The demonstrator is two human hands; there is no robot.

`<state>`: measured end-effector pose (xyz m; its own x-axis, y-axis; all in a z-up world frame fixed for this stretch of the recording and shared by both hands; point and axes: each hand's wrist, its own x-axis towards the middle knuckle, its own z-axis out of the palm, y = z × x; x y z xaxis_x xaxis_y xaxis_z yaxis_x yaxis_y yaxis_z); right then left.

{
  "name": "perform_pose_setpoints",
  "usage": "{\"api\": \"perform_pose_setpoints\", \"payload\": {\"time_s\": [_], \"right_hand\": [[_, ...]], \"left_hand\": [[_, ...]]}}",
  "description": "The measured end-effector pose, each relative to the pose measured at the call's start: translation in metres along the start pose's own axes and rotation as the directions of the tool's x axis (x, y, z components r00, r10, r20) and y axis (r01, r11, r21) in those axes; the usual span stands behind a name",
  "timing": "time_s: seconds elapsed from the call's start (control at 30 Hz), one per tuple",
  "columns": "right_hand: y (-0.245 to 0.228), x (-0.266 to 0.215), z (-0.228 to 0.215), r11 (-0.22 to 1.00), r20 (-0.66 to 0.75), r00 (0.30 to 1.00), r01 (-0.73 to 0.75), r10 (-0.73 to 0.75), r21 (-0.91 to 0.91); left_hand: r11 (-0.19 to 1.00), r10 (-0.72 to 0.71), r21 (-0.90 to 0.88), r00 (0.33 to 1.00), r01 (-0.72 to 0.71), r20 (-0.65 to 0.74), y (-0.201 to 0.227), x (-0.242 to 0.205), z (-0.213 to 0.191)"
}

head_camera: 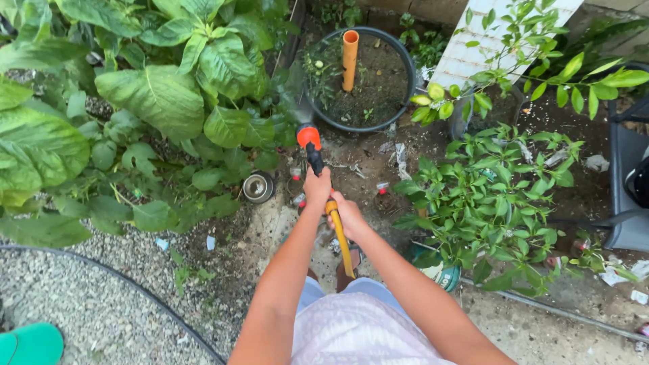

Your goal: The person uses a hose with a spray nozzle to water several potted plants and a garden bed in an outdoor area. They move between different plant locations, directing water at the soil and foliage.

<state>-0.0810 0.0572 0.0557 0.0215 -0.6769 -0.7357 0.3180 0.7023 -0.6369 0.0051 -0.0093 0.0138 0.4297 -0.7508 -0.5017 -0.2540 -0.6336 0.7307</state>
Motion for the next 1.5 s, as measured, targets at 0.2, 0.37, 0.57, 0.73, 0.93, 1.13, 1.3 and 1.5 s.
{"api": "perform_pose_setpoints", "payload": {"time_s": [0.2, 0.37, 0.57, 0.73, 0.93, 1.13, 1.3, 1.5], "right_hand": [[-0.015, 0.004, 0.012, 0.993, 0.045, 0.997, 0.074, -0.07, -0.095], [-0.043, 0.007, 0.022, 0.99, 0.043, 0.993, 0.115, -0.112, -0.076], [-0.088, -0.011, 0.027, 0.992, 0.1, 0.99, 0.107, -0.1, -0.067], [-0.113, -0.025, 0.035, 0.994, 0.131, 0.986, 0.106, -0.103, -0.021], [-0.127, -0.042, 0.05, 0.983, 0.08, 0.98, 0.183, -0.181, -0.023], [-0.131, -0.026, 0.046, 0.982, 0.028, 0.985, 0.172, -0.171, -0.074], [-0.118, 0.034, 0.034, 0.925, -0.068, 0.955, 0.259, -0.288, -0.279], [-0.141, 0.094, 0.021, 0.923, -0.015, 0.969, 0.231, -0.247, -0.307]], "left_hand": [[0.997, 0.077, 0.019, 0.989, -0.08, 0.13, 0.011, 0.02, -0.011], [0.987, 0.153, -0.067, 0.979, -0.145, 0.137, 0.028, 0.049, -0.003], [0.961, 0.278, -0.046, 0.95, -0.274, 0.14, 0.054, 0.079, 0.007], [0.943, 0.334, -0.056, 0.93, -0.329, 0.155, 0.089, 0.069, -0.005], [0.917, 0.396, -0.13, 0.896, -0.376, 0.2, 0.114, 0.065, -0.011], [0.93, 0.364, -0.123, 0.914, -0.347, 0.18, 0.102, 0.088, 0.012], [0.951, 0.278, -0.2, 0.933, -0.234, 0.23, 0.101, 0.101, 0.021], [0.955, 0.193, -0.261, 0.962, -0.139, 0.193, 0.123, 0.129, 0.036]]}}
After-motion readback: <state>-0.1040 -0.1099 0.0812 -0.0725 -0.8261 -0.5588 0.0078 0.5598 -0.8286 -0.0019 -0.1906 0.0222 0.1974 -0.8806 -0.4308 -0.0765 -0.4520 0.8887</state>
